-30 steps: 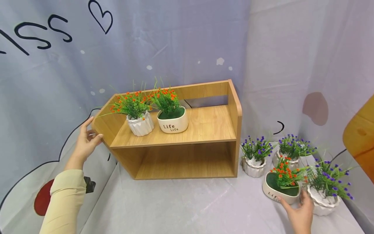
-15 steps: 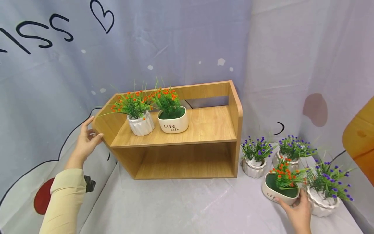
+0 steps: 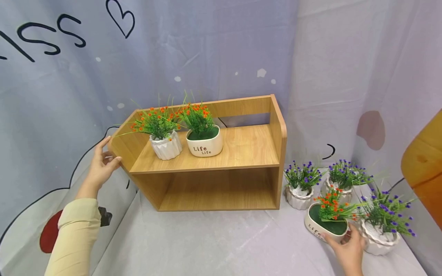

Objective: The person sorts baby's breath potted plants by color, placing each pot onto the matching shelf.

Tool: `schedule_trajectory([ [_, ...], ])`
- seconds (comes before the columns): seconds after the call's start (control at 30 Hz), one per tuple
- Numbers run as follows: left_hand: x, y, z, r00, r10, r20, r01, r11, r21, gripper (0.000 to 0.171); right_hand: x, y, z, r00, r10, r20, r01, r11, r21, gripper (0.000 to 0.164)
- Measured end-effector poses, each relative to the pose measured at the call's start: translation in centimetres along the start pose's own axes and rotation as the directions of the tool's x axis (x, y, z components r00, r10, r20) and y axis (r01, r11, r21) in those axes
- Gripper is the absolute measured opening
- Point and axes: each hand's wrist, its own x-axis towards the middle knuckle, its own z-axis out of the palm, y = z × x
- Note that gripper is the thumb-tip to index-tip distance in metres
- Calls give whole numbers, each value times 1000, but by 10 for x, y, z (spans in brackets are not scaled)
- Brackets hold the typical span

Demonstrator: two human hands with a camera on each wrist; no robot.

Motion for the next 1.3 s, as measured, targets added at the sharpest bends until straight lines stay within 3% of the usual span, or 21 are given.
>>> schedule_trajectory([
  [0.23, 0, 2, 0, 1000, -6, 4, 6, 1000, 16, 72, 0, -1, 9, 999, 46, 1, -46, 989, 138, 76],
  [0.47, -1, 2, 0, 1000, 5, 7, -5, 1000, 14, 71, -2, 0, 10, 996, 82, -19, -80, 992, 98, 82],
  [0.67, -1, 0, 1, 1000, 13, 0, -13, 1000, 5, 71, -2, 2, 7, 1000, 15, 4, -15, 1000, 18, 78],
  [0.93, -1, 2, 0, 1000, 4, 7, -4, 1000, 3, 72, -7, 1, 8, 999, 26, -25, -26, 1000, 17, 75],
  [1.13, -1, 2, 0, 1000, 1, 9, -1, 1000, -8, 72, -10, -5, 2, 998, 58, 5, -58, 998, -5, 79],
  [1.3, 0, 1, -1, 1000, 2, 4, -2, 1000, -13, 71, -11, -15, -5, 995, 69, 76, -68, 998, -20, 87],
])
